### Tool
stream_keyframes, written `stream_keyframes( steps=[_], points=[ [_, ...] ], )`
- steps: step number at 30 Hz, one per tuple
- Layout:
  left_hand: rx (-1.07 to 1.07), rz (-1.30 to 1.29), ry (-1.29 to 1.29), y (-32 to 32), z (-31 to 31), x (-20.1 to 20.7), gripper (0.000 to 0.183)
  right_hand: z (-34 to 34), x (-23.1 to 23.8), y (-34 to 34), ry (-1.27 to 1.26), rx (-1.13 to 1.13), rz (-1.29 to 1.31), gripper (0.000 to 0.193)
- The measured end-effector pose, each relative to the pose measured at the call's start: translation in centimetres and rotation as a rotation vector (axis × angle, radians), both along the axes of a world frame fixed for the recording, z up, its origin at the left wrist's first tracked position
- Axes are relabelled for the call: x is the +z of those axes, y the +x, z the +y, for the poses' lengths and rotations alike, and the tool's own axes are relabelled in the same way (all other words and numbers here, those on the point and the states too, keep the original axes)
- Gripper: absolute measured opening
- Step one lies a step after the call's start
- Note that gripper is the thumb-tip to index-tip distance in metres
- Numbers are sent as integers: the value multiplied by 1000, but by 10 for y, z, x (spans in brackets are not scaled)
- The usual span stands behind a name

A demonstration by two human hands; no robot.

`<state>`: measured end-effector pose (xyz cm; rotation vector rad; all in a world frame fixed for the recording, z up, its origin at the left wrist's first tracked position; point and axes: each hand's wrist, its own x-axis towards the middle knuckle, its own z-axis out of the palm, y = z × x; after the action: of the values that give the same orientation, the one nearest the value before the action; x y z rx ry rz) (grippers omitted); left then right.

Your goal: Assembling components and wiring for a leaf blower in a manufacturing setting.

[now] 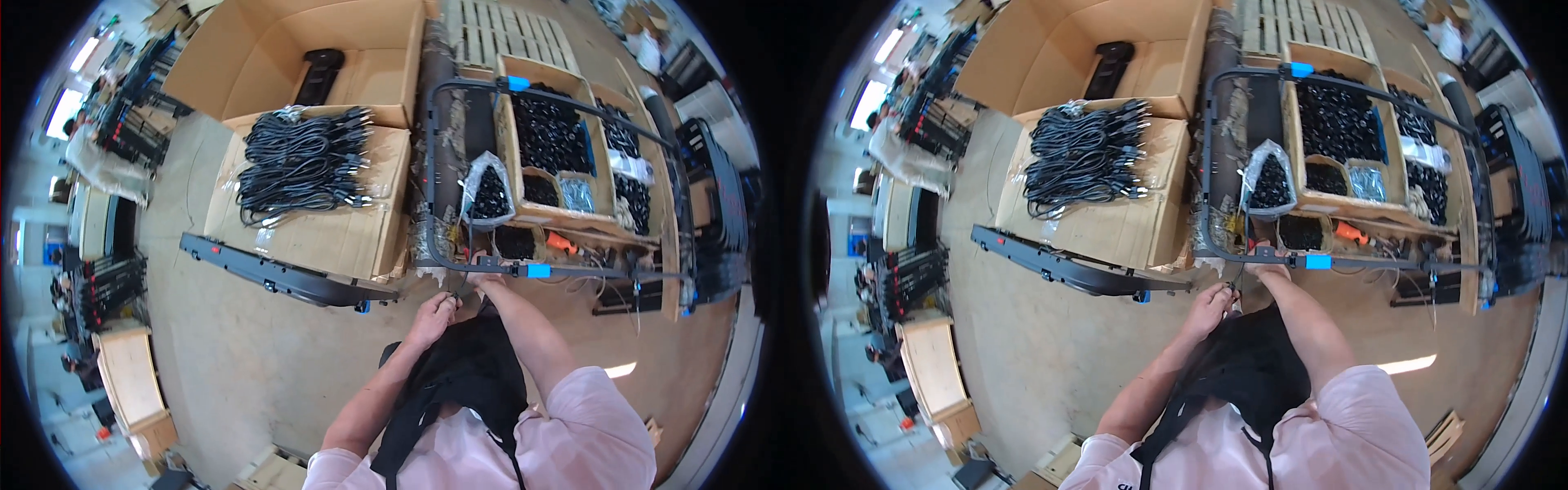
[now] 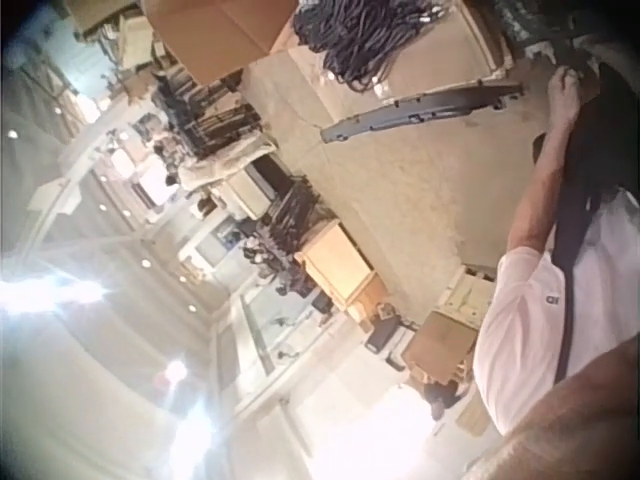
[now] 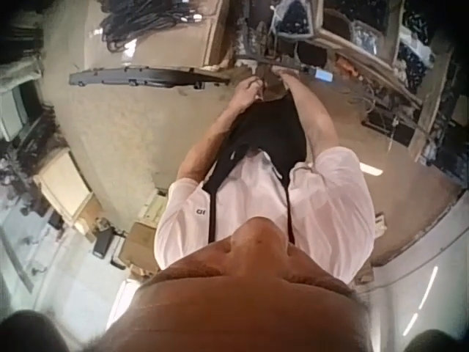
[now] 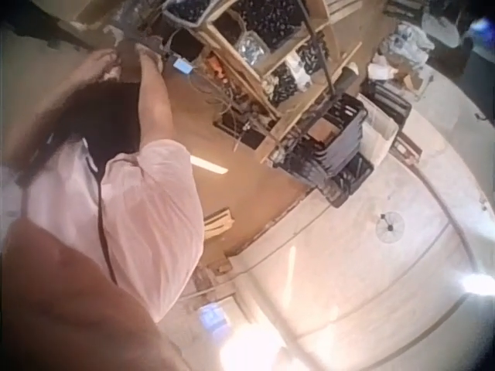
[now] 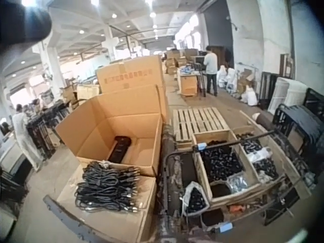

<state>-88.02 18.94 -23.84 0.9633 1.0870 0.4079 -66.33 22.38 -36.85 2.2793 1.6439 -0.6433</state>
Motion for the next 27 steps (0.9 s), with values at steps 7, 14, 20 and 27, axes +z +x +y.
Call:
stream_keyframes(
  steps=[7, 14, 20, 27],
  points=[
    [-1, -186, -66, 37, -2, 5, 32, -138, 109, 9, 127, -490, 590, 33],
    [9, -121, 27, 57, -8, 12, 33, -155, 209, -2, 45, -427, 632, 67],
    [31, -15, 113, 64, -13, 16, 30, -151, 195, -6, 101, -333, 617, 71],
    [42, 54, 176, 66, -14, 10, 34, -145, 198, -5, 68, -274, 650, 71]
  ],
)
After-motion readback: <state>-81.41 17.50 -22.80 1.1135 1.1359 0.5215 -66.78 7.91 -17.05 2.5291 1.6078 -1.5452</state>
